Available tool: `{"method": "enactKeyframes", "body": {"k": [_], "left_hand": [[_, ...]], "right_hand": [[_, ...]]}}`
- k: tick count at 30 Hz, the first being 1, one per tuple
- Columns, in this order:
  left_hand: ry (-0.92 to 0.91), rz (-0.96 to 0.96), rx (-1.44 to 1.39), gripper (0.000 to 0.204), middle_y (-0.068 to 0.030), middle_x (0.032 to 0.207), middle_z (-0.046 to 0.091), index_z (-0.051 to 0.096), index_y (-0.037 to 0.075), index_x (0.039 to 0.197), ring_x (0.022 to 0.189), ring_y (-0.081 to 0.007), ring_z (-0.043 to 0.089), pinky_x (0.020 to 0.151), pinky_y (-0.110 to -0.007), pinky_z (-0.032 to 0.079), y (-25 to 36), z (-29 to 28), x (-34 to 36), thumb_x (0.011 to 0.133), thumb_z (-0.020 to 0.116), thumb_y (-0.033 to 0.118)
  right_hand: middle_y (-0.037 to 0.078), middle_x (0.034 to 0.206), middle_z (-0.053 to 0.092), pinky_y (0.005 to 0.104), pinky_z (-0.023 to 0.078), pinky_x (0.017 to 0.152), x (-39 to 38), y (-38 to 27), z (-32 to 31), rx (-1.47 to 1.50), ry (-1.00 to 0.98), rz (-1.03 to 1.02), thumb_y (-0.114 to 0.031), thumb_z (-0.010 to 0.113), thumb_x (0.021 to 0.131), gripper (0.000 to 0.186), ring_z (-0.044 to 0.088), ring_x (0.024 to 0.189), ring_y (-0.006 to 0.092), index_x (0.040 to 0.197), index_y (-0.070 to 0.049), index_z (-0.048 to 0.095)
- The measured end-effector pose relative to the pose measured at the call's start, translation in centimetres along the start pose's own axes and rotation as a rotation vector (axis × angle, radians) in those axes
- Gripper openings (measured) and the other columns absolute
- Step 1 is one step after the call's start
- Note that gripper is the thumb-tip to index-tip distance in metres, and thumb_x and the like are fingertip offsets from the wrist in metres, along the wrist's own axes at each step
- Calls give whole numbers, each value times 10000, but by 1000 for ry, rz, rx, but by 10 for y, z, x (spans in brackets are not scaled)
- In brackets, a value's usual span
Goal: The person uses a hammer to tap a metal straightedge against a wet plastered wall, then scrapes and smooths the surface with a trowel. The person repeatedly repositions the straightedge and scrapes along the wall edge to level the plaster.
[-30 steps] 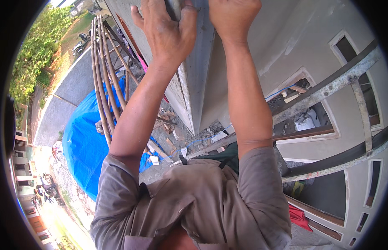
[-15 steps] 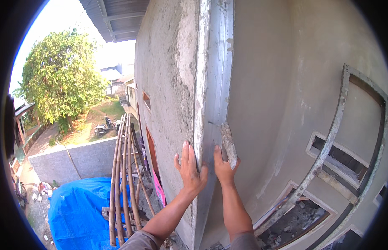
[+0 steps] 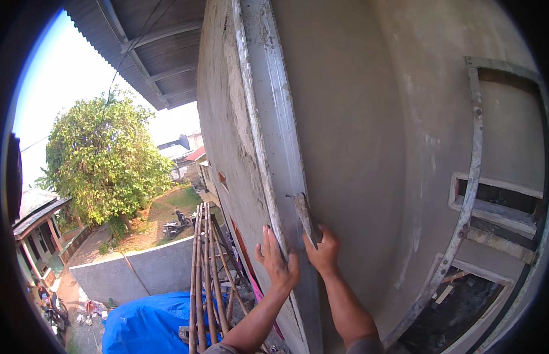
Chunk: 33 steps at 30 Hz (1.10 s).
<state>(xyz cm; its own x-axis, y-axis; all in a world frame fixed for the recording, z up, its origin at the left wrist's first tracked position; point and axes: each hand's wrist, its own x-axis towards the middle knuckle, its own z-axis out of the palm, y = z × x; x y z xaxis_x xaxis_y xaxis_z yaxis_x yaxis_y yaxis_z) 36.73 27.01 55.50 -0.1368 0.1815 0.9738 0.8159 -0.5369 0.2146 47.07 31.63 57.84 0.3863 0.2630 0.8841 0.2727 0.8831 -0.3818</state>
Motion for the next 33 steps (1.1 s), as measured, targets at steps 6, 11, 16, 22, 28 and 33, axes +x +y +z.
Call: {"method": "enactKeyframes", "body": {"k": [6,11,16,22,28,33], "left_hand": [[-24,-32,-1,731,-311,1432,357,322,-79,1398,1377,-372,331,1112,-497,87,3,4,0,737,607,47],[-10,-18,8,750,-299,1428,372,320,-66,1405,1375,-367,340,1113,-507,79,5,-1,4,725,612,50],[-15,-10,23,732,-264,1440,379,361,-80,1375,1381,-344,337,1119,-519,57,1,3,2,724,619,133],[-15,-12,-7,744,-281,1424,386,326,-61,1402,1370,-360,350,1110,-515,91,4,0,5,726,615,57],[-14,-3,-22,739,-285,1420,390,333,-63,1397,1370,-364,346,1108,-509,104,1,-4,5,724,614,55],[9,-27,-64,725,-269,1430,390,368,-54,1381,1361,-352,363,1097,-496,122,-2,2,2,715,621,84]], "right_hand": [[98,568,563,318,445,494,7,-9,-5,-24,-37,20,-66,690,810,120,562,490,179,756,-1,605],[69,554,546,311,429,479,9,-14,-4,-18,-10,-35,-57,677,823,133,529,480,146,737,-2,592],[69,570,556,308,428,478,7,-9,-3,0,1,-28,-50,673,823,128,523,490,139,738,0,590],[72,573,559,305,425,474,2,5,-3,-20,-17,-17,-49,673,822,122,524,488,139,750,5,592],[73,565,554,306,425,467,5,-10,-2,-13,-11,-41,-50,678,819,132,529,477,142,742,5,585],[75,552,544,309,428,466,2,0,-3,-19,-18,-16,-47,679,817,163,534,473,149,711,-5,563]]}}
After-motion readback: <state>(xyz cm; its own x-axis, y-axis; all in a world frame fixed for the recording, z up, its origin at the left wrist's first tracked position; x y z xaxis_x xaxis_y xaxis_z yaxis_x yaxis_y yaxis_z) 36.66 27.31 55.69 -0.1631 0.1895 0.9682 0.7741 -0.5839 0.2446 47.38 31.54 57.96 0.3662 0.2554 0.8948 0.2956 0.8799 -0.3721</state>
